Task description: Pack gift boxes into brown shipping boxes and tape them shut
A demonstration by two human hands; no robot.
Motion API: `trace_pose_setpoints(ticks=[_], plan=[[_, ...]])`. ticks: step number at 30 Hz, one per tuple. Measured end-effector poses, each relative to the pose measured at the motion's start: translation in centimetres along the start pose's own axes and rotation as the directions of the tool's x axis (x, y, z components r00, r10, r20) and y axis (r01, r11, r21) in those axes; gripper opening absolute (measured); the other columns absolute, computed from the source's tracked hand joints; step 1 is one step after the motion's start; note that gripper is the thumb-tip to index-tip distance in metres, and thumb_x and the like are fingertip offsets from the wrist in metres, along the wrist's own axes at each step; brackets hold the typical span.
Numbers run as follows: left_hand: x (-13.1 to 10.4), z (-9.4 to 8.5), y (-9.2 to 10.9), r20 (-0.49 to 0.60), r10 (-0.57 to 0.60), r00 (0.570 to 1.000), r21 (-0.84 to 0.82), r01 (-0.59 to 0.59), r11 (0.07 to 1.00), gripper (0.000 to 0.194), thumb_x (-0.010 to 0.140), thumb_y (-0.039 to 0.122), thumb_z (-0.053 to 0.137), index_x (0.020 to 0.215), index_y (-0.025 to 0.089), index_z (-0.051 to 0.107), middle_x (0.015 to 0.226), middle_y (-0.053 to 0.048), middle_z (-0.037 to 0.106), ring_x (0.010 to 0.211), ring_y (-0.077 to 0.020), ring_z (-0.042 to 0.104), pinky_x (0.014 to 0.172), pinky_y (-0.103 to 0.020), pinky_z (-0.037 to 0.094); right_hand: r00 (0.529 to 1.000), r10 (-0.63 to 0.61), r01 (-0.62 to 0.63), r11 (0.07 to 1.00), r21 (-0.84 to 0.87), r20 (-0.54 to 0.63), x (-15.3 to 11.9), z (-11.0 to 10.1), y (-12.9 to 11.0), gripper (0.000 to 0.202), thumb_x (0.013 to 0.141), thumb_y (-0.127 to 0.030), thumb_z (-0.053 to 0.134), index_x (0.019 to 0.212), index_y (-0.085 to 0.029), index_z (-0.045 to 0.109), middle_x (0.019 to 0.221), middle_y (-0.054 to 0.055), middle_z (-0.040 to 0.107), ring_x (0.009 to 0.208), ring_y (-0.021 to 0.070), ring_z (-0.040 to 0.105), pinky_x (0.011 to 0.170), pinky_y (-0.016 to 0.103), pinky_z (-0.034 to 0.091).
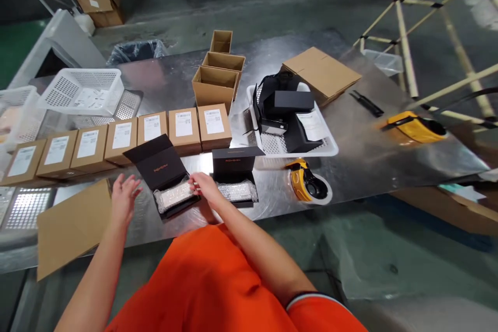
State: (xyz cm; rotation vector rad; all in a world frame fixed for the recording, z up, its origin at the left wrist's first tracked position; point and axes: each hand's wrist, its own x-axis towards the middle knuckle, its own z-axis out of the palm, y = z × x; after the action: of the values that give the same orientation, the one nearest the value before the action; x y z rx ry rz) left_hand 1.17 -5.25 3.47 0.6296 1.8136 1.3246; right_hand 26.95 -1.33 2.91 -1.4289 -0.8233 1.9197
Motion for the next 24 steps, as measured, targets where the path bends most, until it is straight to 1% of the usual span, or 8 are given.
trace_pose_setpoints(ticks=[2,4,7,9,12,14,17,24], plan=[[-0.2,0.5,-1.8,0.031,0.056,0.998,0.294,-0.062,0.954,0.057,0.078,0.036,0.060,0.130,0.018,0.047,0.125,-0.015,0.060,0.110,-0.0238,0.062,0.095,-0.042,0.051,0.998,0.020,-0.033,0.979,-0.203,-0.065,-0.1,-1.0,2.1,0.019,0.090,-0.032,0.048,0.083,-0.017,0.058,0.086,0.004,0.066,0.066,0.0109,0.060,0.055,0.020,0.045],[-1.1,1.0,-3.6,0.218,0.144,0.965,0.551,-0.244,0.798,0.046,0.081,0.035,0.056,0.121,0.014,0.055,0.120,-0.016,0.063,0.111,-0.0263,0.060,0.099,-0.044,0.048,0.994,0.020,-0.053,0.949,-0.310,-0.106,-0.4,-1.7,4.1,0.017,0.089,-0.028,0.048,0.078,-0.018,0.056,0.079,0.002,0.063,0.066,0.0121,0.059,0.057,0.022,0.045],[-2.6,2.2,-5.2,0.595,0.107,0.796,0.674,-0.567,0.474,0.049,0.080,0.036,0.057,0.125,0.015,0.055,0.130,-0.015,0.058,0.122,-0.0294,0.053,0.106,-0.044,0.041,0.994,-0.092,0.052,0.849,-0.526,-0.050,-0.9,-1.9,5.8,0.006,0.082,-0.023,0.059,0.081,-0.018,0.059,0.083,0.003,0.063,0.078,0.0161,0.059,0.071,0.028,0.048],[-3.1,3.3,-5.6,0.691,0.026,0.722,0.684,-0.666,0.297,0.056,0.080,0.031,0.059,0.133,0.015,0.049,0.137,-0.016,0.053,0.128,-0.0305,0.048,0.107,-0.044,0.038,0.964,-0.232,0.243,0.573,-0.783,0.129,-0.9,-1.4,6.0,0.012,0.081,-0.021,0.062,0.092,-0.017,0.063,0.101,0.008,0.064,0.094,0.0206,0.058,0.085,0.033,0.047],[-3.1,4.7,-5.6,0.668,-0.027,0.744,0.743,-0.665,0.077,0.061,0.079,0.022,0.058,0.138,0.011,0.044,0.135,-0.020,0.053,0.125,-0.0329,0.048,0.104,-0.047,0.037,0.870,-0.252,0.446,0.034,-0.895,0.424,-0.3,-0.4,5.9,0.022,0.087,-0.019,0.057,0.108,-0.016,0.064,0.126,0.014,0.056,0.108,0.0256,0.054,0.090,0.038,0.045],[-2.7,5.4,-5.4,0.651,-0.053,0.757,0.757,-0.653,-0.030,0.068,0.075,0.022,0.064,0.138,0.009,0.043,0.127,-0.022,0.057,0.118,-0.0347,0.051,0.103,-0.049,0.033,0.839,-0.191,0.492,-0.131,-0.861,0.509,0.3,-0.1,5.8,0.021,0.089,-0.020,0.055,0.106,-0.017,0.067,0.131,0.015,0.053,0.109,0.0273,0.053,0.088,0.039,0.046],[-2.2,5.7,-5.0,0.664,-0.081,0.744,0.740,-0.668,-0.076,0.065,0.071,0.024,0.068,0.131,0.009,0.050,0.114,-0.020,0.063,0.110,-0.0339,0.054,0.104,-0.048,0.029,0.842,-0.126,0.501,-0.174,-0.848,0.524,1.1,0.1,6.0,0.019,0.090,-0.023,0.056,0.092,-0.015,0.073,0.126,0.015,0.056,0.106,0.0283,0.053,0.085,0.039,0.048],[-2.0,5.7,-5.0,0.665,-0.134,0.735,0.740,-0.672,-0.012,0.048,0.072,0.029,0.066,0.117,0.013,0.058,0.109,-0.016,0.065,0.105,-0.0316,0.055,0.095,-0.042,0.036,0.882,-0.139,0.446,-0.058,-0.893,0.450,1.7,0.1,7.0,0.023,0.091,-0.018,0.051,0.089,-0.014,0.074,0.114,0.016,0.061,0.106,0.0290,0.053,0.082,0.036,0.048]])
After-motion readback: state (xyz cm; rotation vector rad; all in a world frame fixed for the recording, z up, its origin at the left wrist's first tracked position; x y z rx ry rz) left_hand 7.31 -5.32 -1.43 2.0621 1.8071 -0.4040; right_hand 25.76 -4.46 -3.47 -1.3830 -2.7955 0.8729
